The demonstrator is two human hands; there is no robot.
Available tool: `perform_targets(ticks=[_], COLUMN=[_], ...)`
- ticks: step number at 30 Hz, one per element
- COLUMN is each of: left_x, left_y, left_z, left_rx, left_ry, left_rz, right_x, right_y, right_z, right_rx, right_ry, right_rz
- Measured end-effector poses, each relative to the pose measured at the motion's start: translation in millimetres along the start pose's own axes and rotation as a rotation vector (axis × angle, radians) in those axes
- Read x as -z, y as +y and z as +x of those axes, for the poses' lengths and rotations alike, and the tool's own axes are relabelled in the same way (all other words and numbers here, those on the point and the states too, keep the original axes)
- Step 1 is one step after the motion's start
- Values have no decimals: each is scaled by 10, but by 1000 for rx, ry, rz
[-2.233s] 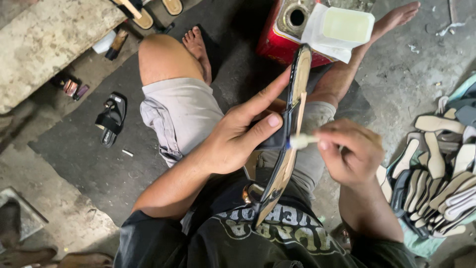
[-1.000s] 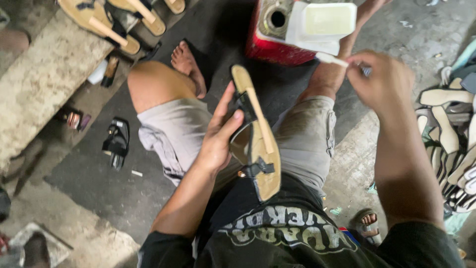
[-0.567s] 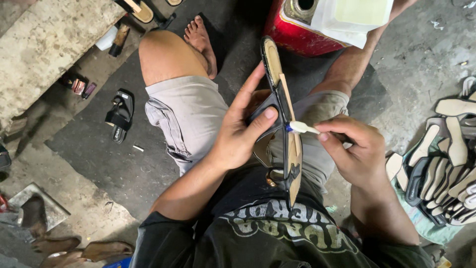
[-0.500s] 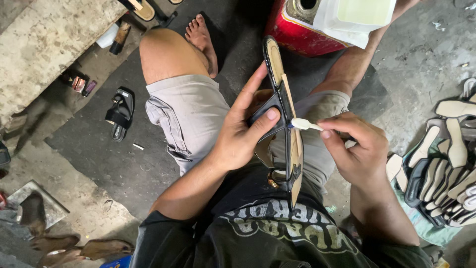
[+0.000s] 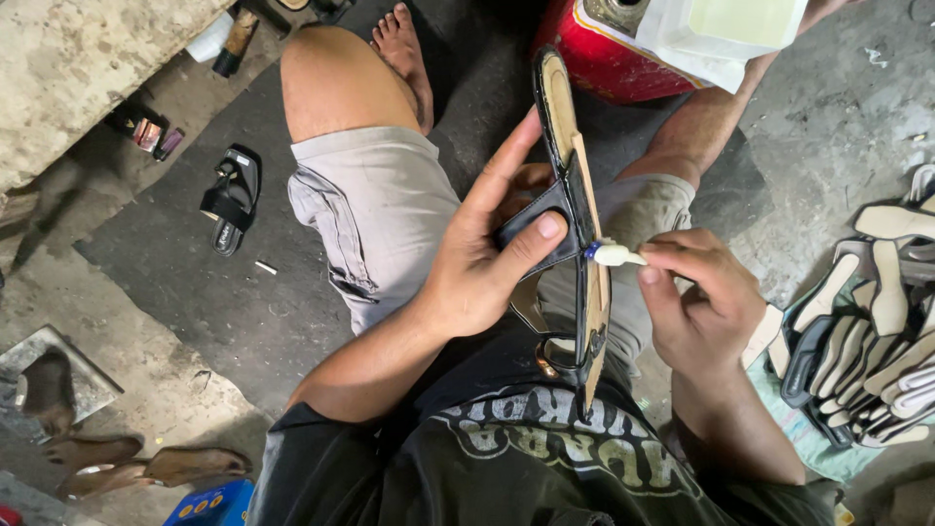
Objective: The person sits on the floor and applies glue to the sole of a black sandal using a toothbrush. They repeatedly dip the toothbrush into a container of glue and spread it along the edges of the sandal sole, then place the sandal on a nearby bench and pick up another one to repeat the process.
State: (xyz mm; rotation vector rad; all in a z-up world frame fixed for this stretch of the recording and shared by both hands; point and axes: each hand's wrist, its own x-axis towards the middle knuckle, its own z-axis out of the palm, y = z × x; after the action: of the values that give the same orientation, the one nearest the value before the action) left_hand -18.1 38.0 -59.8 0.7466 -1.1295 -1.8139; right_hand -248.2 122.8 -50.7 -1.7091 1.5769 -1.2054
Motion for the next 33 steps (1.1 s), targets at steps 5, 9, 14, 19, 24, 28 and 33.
perform_targets(ticks=[5, 9, 14, 19, 24, 28, 33], left_x=[13, 31, 56, 52, 46, 62, 107], left_y=[36, 38, 19, 52, 96, 60, -16], left_z=[23, 62, 87, 119, 119, 111, 110], left_rx=[-21, -86, -95, -92, -78, -115, -81], left_ry=[11, 42, 15, 2, -2, -8, 3], left_rz=[-20, 77, 35, -11, -27, -19, -63], right_x=[-19, 17, 72, 137, 176, 143, 174], right_y=[-81, -192, -202, -150, -133, -144, -149], right_z=[2, -17, -33, -21, 1, -19, -15], right_rx=[40, 29, 13, 103, 105, 93, 185], right_ry=[-57, -103, -135, -151, -143, -140, -213], right_rz=[57, 60, 73, 63, 97, 105, 102])
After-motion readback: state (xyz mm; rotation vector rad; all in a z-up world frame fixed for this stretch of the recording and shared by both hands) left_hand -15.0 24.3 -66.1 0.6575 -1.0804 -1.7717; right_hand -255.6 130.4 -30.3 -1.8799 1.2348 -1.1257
